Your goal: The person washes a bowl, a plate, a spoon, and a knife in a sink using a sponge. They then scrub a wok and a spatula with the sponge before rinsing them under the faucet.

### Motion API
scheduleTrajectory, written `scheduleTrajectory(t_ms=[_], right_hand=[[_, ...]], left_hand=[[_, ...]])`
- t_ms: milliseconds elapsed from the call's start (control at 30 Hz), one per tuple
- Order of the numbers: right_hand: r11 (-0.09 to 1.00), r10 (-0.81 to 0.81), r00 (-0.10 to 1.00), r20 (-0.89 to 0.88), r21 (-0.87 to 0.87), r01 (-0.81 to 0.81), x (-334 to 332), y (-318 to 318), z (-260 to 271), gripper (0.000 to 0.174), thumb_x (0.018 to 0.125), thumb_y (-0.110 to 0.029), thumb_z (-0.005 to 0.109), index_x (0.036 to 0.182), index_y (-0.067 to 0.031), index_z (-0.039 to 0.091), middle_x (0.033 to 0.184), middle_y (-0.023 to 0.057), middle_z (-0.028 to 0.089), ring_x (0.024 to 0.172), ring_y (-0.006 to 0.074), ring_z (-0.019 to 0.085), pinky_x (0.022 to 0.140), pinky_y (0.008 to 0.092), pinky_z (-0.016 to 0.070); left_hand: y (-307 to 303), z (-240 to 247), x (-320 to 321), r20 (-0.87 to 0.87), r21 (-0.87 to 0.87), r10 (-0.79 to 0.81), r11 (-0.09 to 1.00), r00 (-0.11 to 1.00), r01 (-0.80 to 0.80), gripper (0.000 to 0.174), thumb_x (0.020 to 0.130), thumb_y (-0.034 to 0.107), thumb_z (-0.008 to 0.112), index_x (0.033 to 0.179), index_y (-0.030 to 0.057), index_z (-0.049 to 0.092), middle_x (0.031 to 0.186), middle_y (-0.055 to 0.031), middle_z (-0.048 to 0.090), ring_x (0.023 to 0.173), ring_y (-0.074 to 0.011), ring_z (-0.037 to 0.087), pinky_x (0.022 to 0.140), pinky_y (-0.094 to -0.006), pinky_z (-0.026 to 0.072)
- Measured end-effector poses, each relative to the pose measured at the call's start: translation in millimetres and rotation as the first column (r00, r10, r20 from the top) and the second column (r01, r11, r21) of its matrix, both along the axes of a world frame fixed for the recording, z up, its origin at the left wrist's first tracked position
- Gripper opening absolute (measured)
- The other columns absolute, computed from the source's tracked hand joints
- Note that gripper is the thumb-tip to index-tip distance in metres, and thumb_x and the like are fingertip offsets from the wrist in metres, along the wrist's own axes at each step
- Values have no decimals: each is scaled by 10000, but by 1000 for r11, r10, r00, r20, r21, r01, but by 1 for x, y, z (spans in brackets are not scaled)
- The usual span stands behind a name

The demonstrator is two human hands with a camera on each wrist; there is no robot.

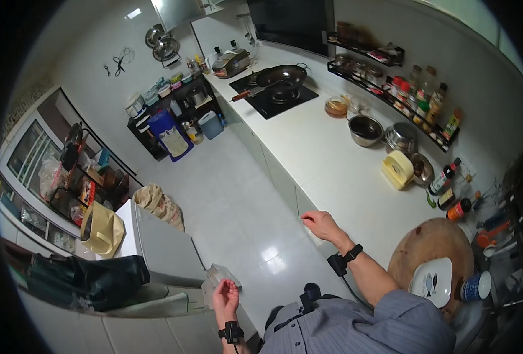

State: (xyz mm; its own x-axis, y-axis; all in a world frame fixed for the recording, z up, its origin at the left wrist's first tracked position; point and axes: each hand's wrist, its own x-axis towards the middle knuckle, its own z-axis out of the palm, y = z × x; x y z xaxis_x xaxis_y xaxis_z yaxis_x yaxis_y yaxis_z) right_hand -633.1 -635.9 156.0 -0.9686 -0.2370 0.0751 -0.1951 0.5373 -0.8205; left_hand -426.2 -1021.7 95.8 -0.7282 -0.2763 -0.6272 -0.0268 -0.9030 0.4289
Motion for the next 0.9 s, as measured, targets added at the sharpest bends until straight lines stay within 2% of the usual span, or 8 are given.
scheduleTrajectory(t_ms=[167,333,467,500,533,600,767,900], right_hand=[[998,-56,998,24,32,55,-87,-36,-5,249,916,-211,607,1051,-31,715,963,174,738,904,339,706,812,408,554],[986,-147,988,42,79,143,-175,-78,-25,241,906,-188,605,1054,-37,720,948,169,739,877,325,708,795,397,556],[970,-243,965,99,44,240,-251,-116,-2,243,905,-176,599,1053,-27,722,899,139,741,816,248,707,772,350,556],[967,-255,960,114,31,253,-268,-127,10,242,907,-166,598,1053,-16,720,880,127,741,799,216,703,765,332,555],[964,-265,957,116,28,264,-282,-138,22,242,907,-166,598,1053,-16,720,880,127,741,799,216,703,765,332,555],[938,-314,936,162,-103,332,-311,-158,39,242,925,-123,603,1095,21,699,878,91,724,803,152,684,770,287,543],[894,-309,913,267,-245,374,-375,-185,37,246,941,-134,601,1094,38,689,919,92,723,813,159,683,770,283,552],[821,-241,888,392,-405,402,-435,-195,34,239,970,-158,604,1091,33,681,946,90,712,826,157,683,772,284,558]], left_hand=[[-50,-4,-93,4,47,39,998,999,-39,54,953,75,622,937,36,656,861,-99,697,780,-218,670,715,-329,567],[-120,-31,-220,7,138,-41,990,999,40,58,955,77,613,936,32,646,851,-104,697,779,-218,674,705,-328,565],[-167,-21,-363,-55,218,-146,964,988,154,62,957,77,613,959,21,641,848,-112,693,785,-228,678,704,-338,568],[-170,-4,-391,-48,222,-156,961,987,163,62,957,77,613,959,21,641,848,-112,693,785,-228,678,704,-338,568],[-170,19,-420,-85,143,-245,956,966,255,66,959,76,613,969,18,643,857,-113,693,790,-233,679,711,-341,569],[-172,50,-479,-116,52,-353,931,928,361,71,960,75,613,980,15,645,865,-115,692,795,-237,681,719,-344,571],[-161,81,-585,-220,1,-510,853,832,523,79,966,73,609,989,12,652,901,-121,696,807,-235,682,748,-340,573],[-157,76,-654,-271,-8,-561,814,782,581,82,969,74,605,989,11,653,897,-120,696,817,-233,681,748,-338,574]])
